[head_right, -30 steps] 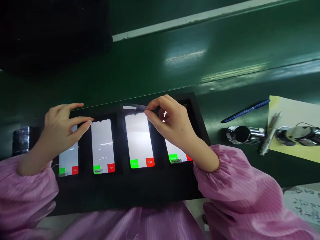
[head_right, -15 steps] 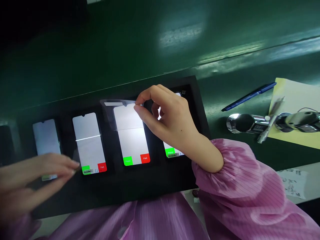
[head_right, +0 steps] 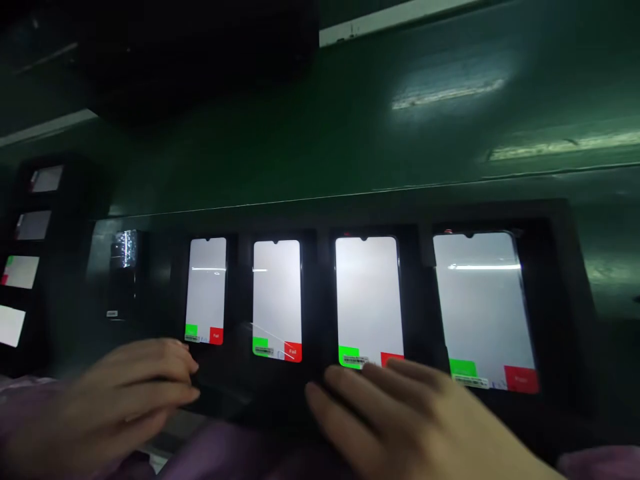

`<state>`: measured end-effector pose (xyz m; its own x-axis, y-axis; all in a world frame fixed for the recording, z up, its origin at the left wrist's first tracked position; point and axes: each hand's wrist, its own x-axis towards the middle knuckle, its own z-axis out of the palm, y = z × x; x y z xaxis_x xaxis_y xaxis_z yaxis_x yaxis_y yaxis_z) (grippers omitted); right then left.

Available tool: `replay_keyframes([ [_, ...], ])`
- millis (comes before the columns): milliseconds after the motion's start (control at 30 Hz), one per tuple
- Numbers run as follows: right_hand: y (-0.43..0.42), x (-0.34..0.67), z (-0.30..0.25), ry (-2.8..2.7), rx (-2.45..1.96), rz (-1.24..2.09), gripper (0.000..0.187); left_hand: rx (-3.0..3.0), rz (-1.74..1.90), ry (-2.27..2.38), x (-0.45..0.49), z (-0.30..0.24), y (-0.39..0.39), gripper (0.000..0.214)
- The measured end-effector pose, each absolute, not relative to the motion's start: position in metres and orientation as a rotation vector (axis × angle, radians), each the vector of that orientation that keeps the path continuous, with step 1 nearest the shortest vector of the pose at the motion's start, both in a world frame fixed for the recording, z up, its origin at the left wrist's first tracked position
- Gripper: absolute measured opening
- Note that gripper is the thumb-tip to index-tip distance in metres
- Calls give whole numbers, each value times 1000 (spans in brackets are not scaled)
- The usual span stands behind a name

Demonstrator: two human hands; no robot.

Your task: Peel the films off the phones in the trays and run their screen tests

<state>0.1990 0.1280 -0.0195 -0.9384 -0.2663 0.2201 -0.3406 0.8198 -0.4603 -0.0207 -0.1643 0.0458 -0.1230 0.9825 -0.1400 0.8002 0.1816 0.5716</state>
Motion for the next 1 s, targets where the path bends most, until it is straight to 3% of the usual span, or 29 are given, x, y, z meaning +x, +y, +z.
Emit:
replay_keyframes([
  [100, 100, 181, -17, -2797, 682, 564, 41, 1690, 486, 2087, -52, 45, -164, 32],
  [233, 86, 165, -15, -2855, 707, 335, 25, 1782, 590, 2069, -81, 29, -145, 26],
  [467, 89, 143, -12, -2826, 685, 389, 24, 1736, 760, 2245, -112, -4, -141, 26],
  [633, 109, 94, -21, -2818, 481, 842, 25, 1506, 377, 2736, -127, -19, -156, 26],
  [800, 138, 56, -15, -2458, -299, 1572, 9, 1407, 499, 2725, -127, -28, -155, 27],
  [1000, 146, 59, -7, -2184, -520, 1625, 19, 1446, 454, 2743, -127, -27, -154, 26],
])
